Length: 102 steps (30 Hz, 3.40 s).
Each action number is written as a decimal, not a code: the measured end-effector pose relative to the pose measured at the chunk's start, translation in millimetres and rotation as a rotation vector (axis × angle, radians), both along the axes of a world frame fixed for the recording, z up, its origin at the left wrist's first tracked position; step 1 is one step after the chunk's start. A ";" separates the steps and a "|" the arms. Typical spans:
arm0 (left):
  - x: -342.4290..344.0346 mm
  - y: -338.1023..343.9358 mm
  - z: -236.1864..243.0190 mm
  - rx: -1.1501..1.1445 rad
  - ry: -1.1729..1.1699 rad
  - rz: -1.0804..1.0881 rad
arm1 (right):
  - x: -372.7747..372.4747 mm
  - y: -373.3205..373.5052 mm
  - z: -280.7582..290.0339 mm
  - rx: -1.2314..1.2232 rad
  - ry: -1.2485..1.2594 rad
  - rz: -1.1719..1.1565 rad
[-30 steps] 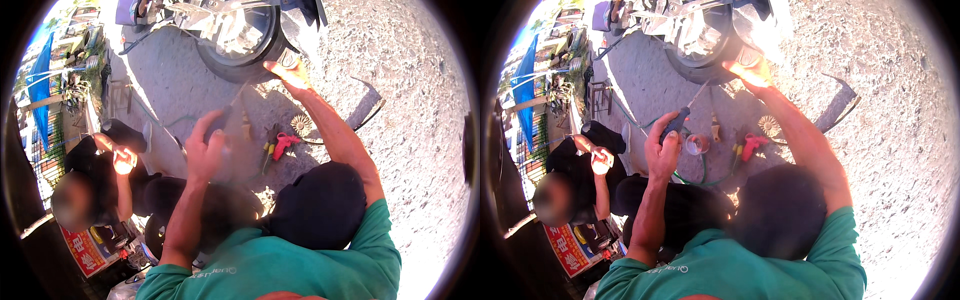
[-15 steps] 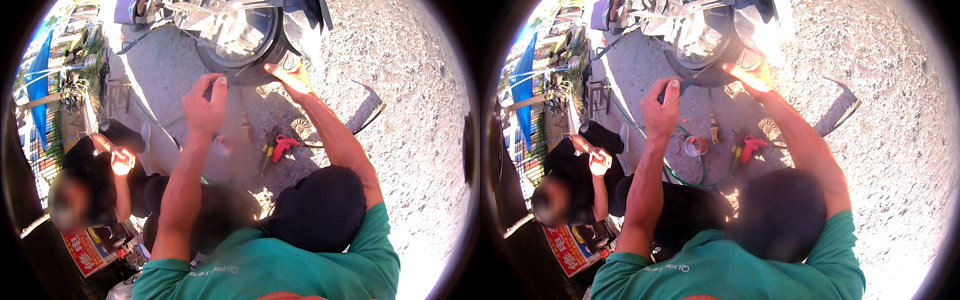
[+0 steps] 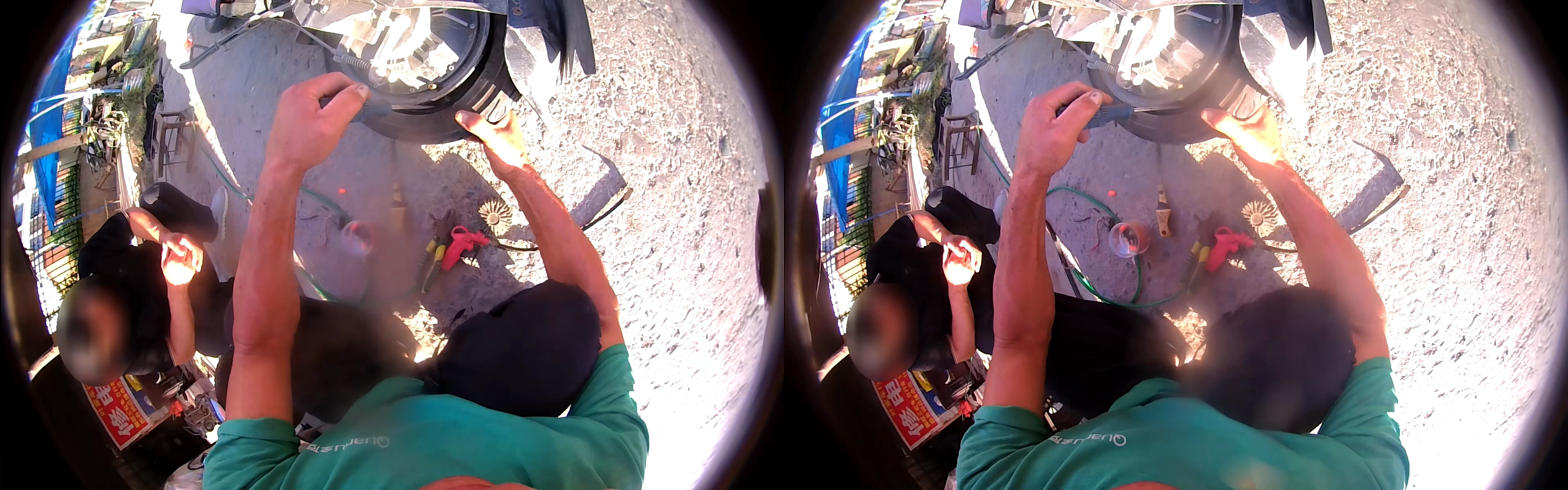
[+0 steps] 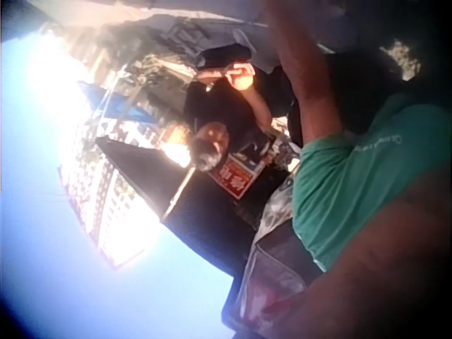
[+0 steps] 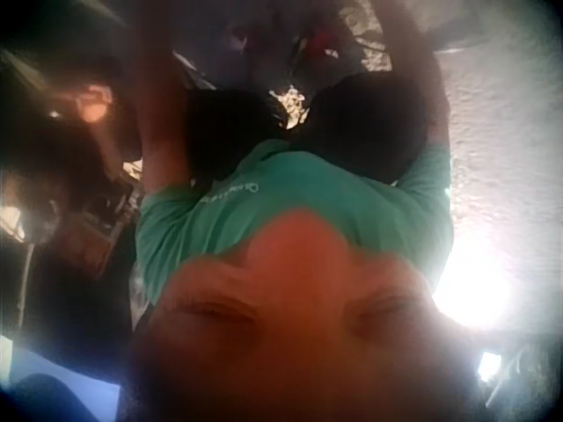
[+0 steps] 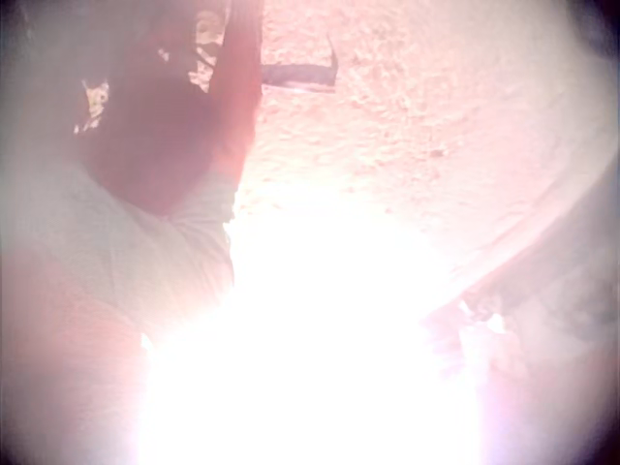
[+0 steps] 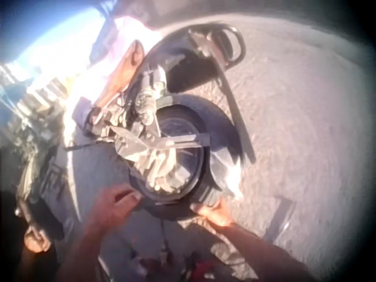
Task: The person is repairing a bicycle tire by using pliers to remove a sharp object and then applying a sealant or repair strip to the puncture.
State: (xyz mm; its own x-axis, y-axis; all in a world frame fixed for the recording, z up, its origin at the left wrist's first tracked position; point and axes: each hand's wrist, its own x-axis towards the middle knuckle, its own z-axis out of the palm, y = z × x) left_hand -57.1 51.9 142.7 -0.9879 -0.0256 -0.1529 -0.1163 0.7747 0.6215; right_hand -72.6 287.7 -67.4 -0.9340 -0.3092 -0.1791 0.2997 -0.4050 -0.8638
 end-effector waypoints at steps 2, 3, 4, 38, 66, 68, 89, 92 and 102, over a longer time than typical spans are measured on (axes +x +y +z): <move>-6.0 -6.4 -1.6 0.020 -0.015 -0.018 | 1.4 -2.5 8.5 -0.047 -0.010 -0.008; -7.6 -7.5 -1.8 0.057 -0.019 -0.014 | 2.2 -3.1 9.2 -0.075 -0.028 -0.001; -9.7 -8.0 -0.2 0.094 -0.023 -0.009 | 3.3 -3.6 8.6 -0.102 -0.047 0.007; -29.3 -46.5 -29.7 0.143 0.224 -0.175 | -47.2 -35.9 123.5 1.134 1.136 0.510; -23.5 -39.3 -36.1 0.074 0.236 -0.146 | -38.9 -21.8 130.5 1.191 1.503 0.327; -23.3 -39.0 -38.8 0.123 0.248 -0.148 | -25.2 -17.1 136.7 1.075 1.474 0.301; -16.7 -38.7 -20.9 0.127 0.250 -0.184 | 175.6 -4.3 -6.4 0.964 0.667 1.283; -12.5 -39.0 -19.6 0.163 0.248 -0.180 | 174.1 -0.4 9.5 1.077 0.777 1.235; -15.8 -42.3 -26.3 0.067 0.243 -0.184 | 145.6 58.3 41.8 1.042 0.571 0.783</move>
State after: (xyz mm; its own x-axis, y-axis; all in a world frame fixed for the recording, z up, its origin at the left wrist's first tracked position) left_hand -72.9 9.5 116.4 -0.9829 0.1588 0.0933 0.1803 0.7256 0.6641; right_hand 73.0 346.0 -25.6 -0.6063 -0.7345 -0.3048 -0.3394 0.5856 -0.7361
